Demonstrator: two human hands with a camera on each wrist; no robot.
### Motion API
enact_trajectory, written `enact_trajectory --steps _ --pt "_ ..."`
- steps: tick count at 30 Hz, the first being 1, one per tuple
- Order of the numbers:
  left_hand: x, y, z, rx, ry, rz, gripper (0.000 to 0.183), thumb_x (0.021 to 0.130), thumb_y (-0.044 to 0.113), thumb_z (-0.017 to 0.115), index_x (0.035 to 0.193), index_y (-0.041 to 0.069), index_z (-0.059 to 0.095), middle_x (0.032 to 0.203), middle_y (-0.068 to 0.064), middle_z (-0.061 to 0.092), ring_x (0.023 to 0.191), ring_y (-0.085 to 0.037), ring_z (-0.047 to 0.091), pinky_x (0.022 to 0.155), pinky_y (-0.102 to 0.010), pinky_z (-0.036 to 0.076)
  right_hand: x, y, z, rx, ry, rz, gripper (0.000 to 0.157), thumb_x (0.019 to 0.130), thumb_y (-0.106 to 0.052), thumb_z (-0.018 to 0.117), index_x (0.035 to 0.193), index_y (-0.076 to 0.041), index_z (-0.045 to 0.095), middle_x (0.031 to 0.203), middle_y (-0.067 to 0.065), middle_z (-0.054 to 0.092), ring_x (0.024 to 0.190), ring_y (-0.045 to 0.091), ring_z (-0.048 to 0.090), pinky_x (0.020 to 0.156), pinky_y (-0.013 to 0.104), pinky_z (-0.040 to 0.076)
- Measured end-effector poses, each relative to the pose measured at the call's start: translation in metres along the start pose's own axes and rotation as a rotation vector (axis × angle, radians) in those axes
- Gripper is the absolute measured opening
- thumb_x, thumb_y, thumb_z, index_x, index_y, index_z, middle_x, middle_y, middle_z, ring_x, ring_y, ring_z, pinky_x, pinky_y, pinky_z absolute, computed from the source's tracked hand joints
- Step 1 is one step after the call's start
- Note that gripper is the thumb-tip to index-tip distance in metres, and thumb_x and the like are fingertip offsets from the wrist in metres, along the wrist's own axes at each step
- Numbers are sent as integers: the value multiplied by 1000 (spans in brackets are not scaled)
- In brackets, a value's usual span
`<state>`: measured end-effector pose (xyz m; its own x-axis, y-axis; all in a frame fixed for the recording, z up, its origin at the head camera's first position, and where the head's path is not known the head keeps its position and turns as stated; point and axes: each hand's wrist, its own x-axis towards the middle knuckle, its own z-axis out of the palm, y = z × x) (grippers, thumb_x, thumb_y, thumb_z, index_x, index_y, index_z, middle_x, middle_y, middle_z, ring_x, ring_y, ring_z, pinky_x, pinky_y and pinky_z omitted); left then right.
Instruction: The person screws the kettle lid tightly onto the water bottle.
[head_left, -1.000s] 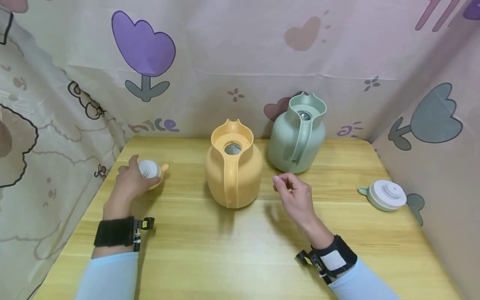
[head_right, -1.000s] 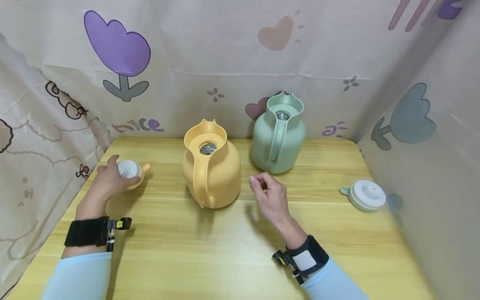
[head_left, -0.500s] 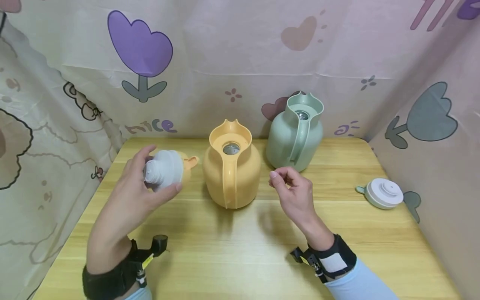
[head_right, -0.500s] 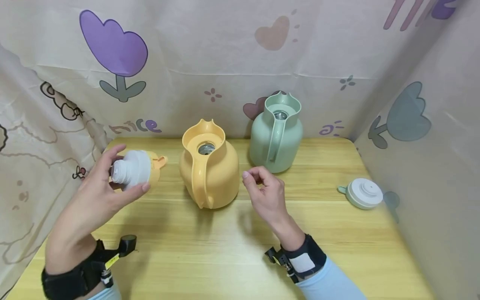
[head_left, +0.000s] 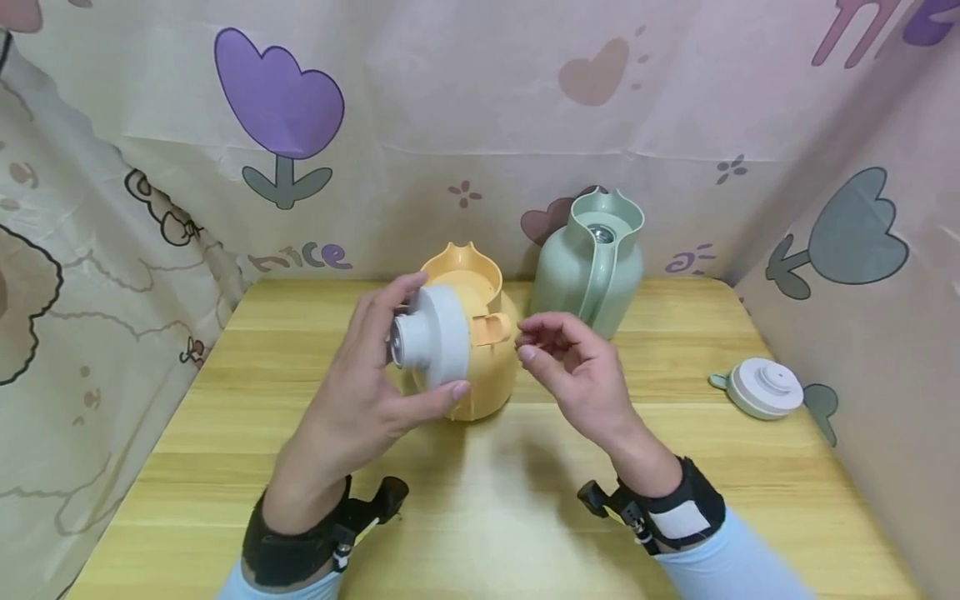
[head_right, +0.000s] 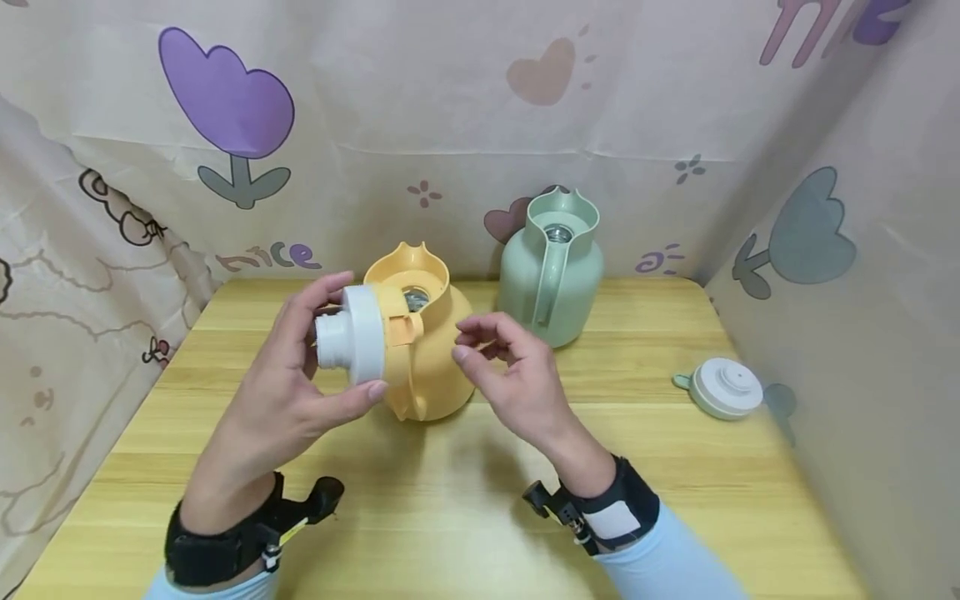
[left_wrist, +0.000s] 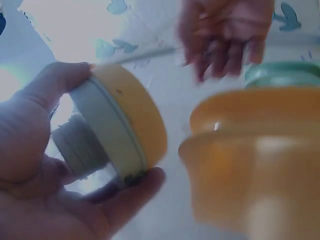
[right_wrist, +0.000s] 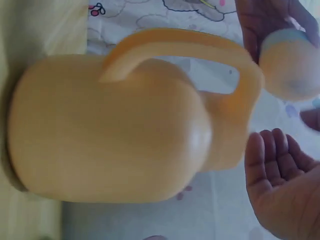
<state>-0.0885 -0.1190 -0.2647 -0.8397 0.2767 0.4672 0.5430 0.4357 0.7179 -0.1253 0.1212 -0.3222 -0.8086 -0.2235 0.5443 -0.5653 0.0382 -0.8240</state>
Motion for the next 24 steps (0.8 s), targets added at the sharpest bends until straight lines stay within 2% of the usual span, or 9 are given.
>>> enact_trajectory --steps 3,6,11,15,17,20,22,24 --pt "5 2 5 -160 -29 -3 89 75 21 83 146 25 30 132 -9 42 107 -22 50 81 -43 52 9 -10 0 32 -136 -90 54 80 8 68 130 -3 52 122 13 58 110 31 54 89 37 52" --pt "9 3 9 -308 -56 -37 87 77 14 80 146 27 28 131 -10 44 104 -24 55 82 -43 53 17 -18 1 49 -248 -146 78 74 5 74 143 -9 40 136 11 49 120 33 47 97 42 47" --pt "11 1 14 -439 -86 -89 87 80 14 78 147 25 22 135 -12 44 106 -26 58 89 -46 52 23 -23 3 42 -327 -185 100 70 -7 84 150 -9 25 145 11 40 127 33 41 105 41 41" --pt "11 -1 18 -492 -99 -94 87 82 18 78 146 22 20 138 -11 47 108 -26 59 92 -47 51 24 -21 6 61 -302 -214 106 66 -5 87 150 -6 22 144 14 40 126 34 42 107 40 39" --pt "11 -1 19 -498 -108 -93 86 83 24 77 147 24 20 138 -9 49 108 -25 59 94 -47 50 24 -20 6 68 -274 -229 104 66 -5 86 149 -3 24 141 16 42 124 34 43 107 39 39" --pt "9 -1 20 -492 -110 -87 85 84 31 76 147 25 19 140 -8 46 113 -24 55 97 -44 49 24 -17 7 76 -219 -250 98 69 -13 85 147 0 26 137 18 43 121 34 44 106 36 40" --pt "6 -2 19 -462 -85 -80 79 86 29 74 146 22 23 137 -8 46 116 -23 53 97 -42 49 25 -15 6 88 -177 -256 95 71 -17 84 146 2 28 137 19 42 121 35 44 104 35 41" --pt "3 -4 17 -400 -22 -76 68 87 24 74 141 16 33 130 -9 50 114 -21 52 95 -38 50 27 -13 4 94 -133 -259 93 72 -20 83 145 2 30 138 19 43 119 36 44 103 33 42"
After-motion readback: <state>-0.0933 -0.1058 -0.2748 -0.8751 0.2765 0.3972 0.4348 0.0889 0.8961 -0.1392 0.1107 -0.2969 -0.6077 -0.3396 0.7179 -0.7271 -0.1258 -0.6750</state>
